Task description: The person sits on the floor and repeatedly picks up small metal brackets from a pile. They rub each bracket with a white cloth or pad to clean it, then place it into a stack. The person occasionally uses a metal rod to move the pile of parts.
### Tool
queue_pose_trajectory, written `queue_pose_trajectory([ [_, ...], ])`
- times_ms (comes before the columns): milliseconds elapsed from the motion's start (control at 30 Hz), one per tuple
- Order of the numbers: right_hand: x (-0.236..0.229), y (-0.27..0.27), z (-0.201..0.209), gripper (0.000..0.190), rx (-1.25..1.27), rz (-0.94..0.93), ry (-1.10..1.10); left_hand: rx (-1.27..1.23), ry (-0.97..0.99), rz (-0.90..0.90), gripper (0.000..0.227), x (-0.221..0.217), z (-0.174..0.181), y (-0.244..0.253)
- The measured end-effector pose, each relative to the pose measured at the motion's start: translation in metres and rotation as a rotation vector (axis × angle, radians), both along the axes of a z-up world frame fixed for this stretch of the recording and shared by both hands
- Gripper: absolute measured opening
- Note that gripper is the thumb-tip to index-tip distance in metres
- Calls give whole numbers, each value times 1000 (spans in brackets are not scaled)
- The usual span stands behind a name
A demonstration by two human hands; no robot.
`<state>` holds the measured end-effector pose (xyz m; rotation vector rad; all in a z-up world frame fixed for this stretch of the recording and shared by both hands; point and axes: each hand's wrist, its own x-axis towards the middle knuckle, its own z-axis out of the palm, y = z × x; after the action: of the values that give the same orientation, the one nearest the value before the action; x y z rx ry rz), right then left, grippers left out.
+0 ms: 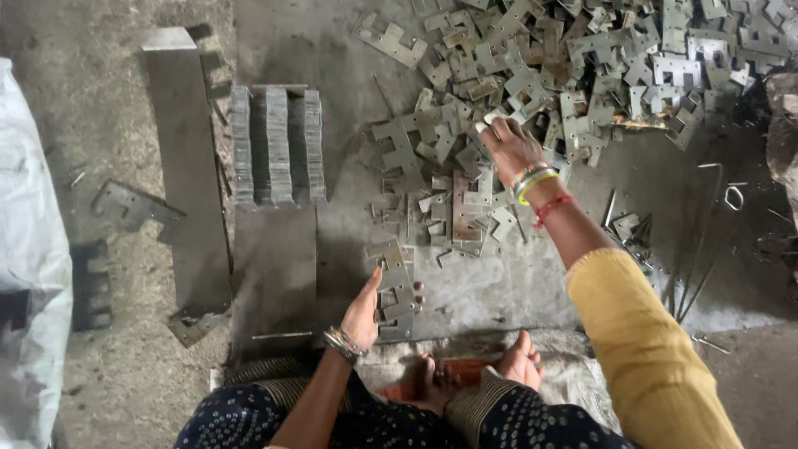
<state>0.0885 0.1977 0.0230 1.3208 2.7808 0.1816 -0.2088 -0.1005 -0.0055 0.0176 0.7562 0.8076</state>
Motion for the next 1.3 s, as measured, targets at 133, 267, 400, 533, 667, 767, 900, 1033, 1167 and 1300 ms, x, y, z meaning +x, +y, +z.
queue_pose_trajectory([
  [133, -12, 31, -8, 55, -41, 29, 52, 14, -33, -12, 74, -4, -6, -2],
  [267, -19, 25, 0, 65, -209, -73, -101, -94, 108, 3, 86, 3, -37, -6],
  [400, -36, -20, 9, 58, -271, -134, -273, -91, 245, 18, 104, 9, -57, -8],
  [533, -37, -74, 25, 56, -314, -117, -188, -42, 312, -42, 105, 9, -52, -11],
  [667, -36, -91, 54, 44, -398, -260, -180, 105, -12, 36, 105, 7, -31, -9],
  [767, -33, -99, 73, 41, -504, -513, -144, -82, 229, -31, 95, 9, -14, -11],
  [900, -26, -124, 73, 47, -704, -475, 445, 122, 35, 13, 103, 13, -4, -7],
  [1033, -16, -129, 52, 63, -653, -301, 340, -75, 346, -92, 103, 17, -6, -3],
  [1167, -4, -108, 38, 62, -179, -43, -164, -102, 261, -63, 105, 11, -11, -6],
  [1300, 6, -95, 37, 58, -255, -90, -109, 78, 19, -9, 105, 6, -15, -8],
])
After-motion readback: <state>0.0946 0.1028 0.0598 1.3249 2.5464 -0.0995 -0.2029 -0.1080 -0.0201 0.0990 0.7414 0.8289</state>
